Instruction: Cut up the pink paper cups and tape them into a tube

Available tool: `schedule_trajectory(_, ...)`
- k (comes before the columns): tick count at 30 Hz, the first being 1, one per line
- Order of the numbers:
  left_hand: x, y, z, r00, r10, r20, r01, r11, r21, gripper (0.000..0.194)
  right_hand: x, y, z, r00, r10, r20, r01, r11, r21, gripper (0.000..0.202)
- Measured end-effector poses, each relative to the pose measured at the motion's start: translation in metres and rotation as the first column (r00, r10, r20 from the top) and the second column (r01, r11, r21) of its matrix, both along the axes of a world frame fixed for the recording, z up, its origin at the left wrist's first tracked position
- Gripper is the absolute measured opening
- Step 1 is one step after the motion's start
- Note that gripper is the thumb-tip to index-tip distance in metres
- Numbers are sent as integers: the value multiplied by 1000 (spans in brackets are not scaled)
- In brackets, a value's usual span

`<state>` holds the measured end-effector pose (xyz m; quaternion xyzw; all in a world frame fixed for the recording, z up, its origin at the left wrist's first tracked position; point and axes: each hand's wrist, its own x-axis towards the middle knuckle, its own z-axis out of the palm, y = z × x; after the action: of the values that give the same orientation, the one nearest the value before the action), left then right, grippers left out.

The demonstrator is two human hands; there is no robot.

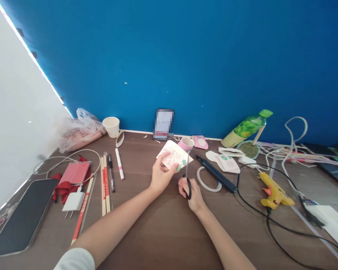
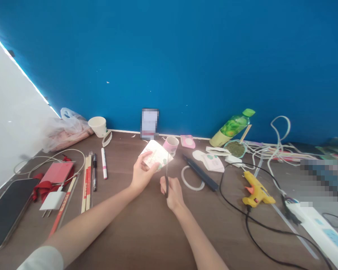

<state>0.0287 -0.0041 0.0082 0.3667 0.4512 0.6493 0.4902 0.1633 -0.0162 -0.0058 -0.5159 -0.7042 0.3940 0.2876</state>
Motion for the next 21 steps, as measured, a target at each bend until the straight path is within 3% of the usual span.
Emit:
schedule_trajectory(4,-1,1,-2,1000,2,5,-2,1000,5,44,0,2,-2,1000,-10,-19,10,1000,19,50)
schedule_trajectory(8,-1,3,-3,1000,-3,-5,3,1000,19,44,3,2,4,994,21,-106,-26,998,-51,51)
schedule_trajectory(14,-2,1,-4,988,32,-153,-24,998,53,41,6,-1,9,951,89,-295,-132,983,-129,56)
schedule_trajectory(21,-2,0,-1,994,12,-112,-4,997,73,39,5,2,1,958,88,-275,-114,990,-82,56)
